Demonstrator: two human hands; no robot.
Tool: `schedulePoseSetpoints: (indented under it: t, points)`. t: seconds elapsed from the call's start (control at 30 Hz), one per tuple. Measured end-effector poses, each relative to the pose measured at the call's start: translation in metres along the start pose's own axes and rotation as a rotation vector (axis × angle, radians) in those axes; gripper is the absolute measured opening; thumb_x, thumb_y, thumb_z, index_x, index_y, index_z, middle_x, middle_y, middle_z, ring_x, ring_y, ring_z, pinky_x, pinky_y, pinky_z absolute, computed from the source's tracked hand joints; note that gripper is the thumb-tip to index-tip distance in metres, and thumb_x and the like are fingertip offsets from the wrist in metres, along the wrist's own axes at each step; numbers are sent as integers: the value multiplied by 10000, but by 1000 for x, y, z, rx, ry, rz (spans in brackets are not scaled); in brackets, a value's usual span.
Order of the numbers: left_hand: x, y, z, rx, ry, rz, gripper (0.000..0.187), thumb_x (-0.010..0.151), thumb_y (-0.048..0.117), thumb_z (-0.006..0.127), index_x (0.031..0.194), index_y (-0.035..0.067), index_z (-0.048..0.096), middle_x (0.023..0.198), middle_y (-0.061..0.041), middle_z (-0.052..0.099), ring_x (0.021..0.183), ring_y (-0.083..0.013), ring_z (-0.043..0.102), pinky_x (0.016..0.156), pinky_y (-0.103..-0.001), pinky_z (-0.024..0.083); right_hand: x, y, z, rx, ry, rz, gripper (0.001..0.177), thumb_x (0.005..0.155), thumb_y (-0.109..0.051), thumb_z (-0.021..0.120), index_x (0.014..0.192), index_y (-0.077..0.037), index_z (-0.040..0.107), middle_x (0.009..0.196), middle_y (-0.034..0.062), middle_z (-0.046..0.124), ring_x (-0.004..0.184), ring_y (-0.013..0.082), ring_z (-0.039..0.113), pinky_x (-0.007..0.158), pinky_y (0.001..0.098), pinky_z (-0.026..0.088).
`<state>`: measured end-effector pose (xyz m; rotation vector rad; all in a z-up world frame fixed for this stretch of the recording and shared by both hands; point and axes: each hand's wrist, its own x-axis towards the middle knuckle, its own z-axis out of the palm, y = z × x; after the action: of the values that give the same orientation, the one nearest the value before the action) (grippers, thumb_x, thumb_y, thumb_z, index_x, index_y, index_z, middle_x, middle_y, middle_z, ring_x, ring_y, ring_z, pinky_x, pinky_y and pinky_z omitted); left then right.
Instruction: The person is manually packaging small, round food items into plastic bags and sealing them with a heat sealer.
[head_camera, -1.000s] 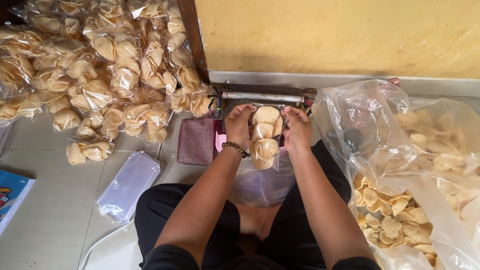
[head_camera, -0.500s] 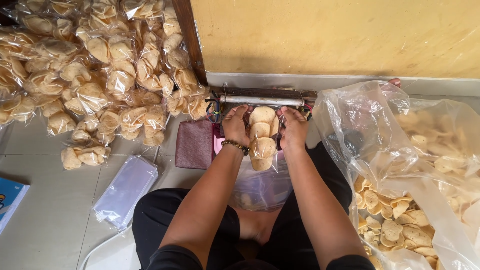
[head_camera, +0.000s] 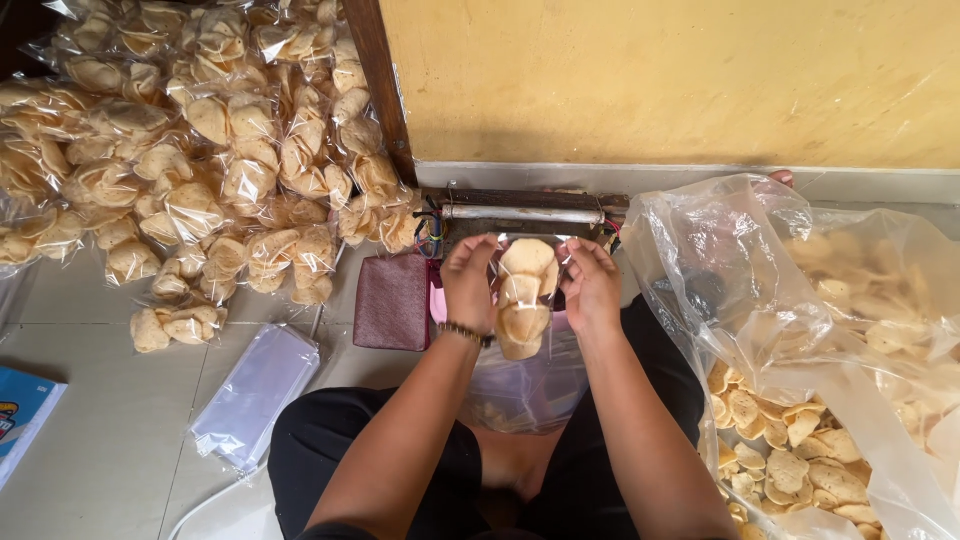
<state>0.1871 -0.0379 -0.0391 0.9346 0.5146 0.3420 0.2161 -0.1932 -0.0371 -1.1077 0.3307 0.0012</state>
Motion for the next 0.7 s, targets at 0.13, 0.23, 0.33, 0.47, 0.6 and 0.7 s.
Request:
schedulePoseSetpoints:
  t: [0.13, 0.23, 0.33, 0.47, 0.6, 0.7]
  points:
    - [-64, 35, -2, 176, -75, 212, 90, 942, 155, 743, 917, 70, 730, 940, -137, 754, 969, -255, 714, 826, -441, 620, -63, -27, 0, -434, -147, -537, 267, 979, -79, 669, 1245, -73, 668, 1164, 120, 683, 1116, 201, 628, 1028, 395, 484]
    - [-97, 25, -17, 288, -302, 475, 46, 912, 1, 711, 899, 33, 741, 925, -129, 764, 975, -203, 698, 872, -381, 581, -94, -50, 13, -778, -426, -1195, 161, 950, -156, 729, 1087, -85, 772, 1089, 76, 746, 1048, 270, 693, 1037, 425, 457]
    - [-126, 41, -19, 213, -372, 527, 57, 916, -13, 702, 907, 17, 750, 883, -131, 756, 908, -180, 701, 831, -340, 574, -109, -56, 2, -834, -458, -1313, 163, 1013, -176, 615, 1002, -138, 774, 948, -20, 768, 879, 171, 712, 1054, 393, 419]
    - [-163, 80, -16, 80, -357, 487, 83, 958, 58, 671, 927, -9, 709, 883, -172, 738, 912, -215, 685, 847, -359, 560, -126, -71, -21, -883, -458, -1333, 188, 1027, -248, 584, 991, -180, 755, 934, -56, 766, 842, 166, 720, 1016, 412, 424]
    - [-176, 83, -24, 14, -335, 402, 113, 954, 78, 670, 913, -26, 691, 865, -202, 736, 880, -239, 688, 812, -385, 567, -142, -80, -42, -803, -383, -1227, 211, 1044, -195, 577, 890, -142, 713, 857, -27, 751, 788, 195, 706, 981, 375, 443]
    - [-174, 90, -27, -73, -254, 360, 120, 963, 104, 660, 905, -1, 665, 877, -178, 727, 874, -223, 694, 793, -346, 576, -139, -71, -69, -679, -292, -987, 256, 1080, -142, 525, 872, -86, 665, 853, 49, 747, 812, 221, 702, 940, 365, 477]
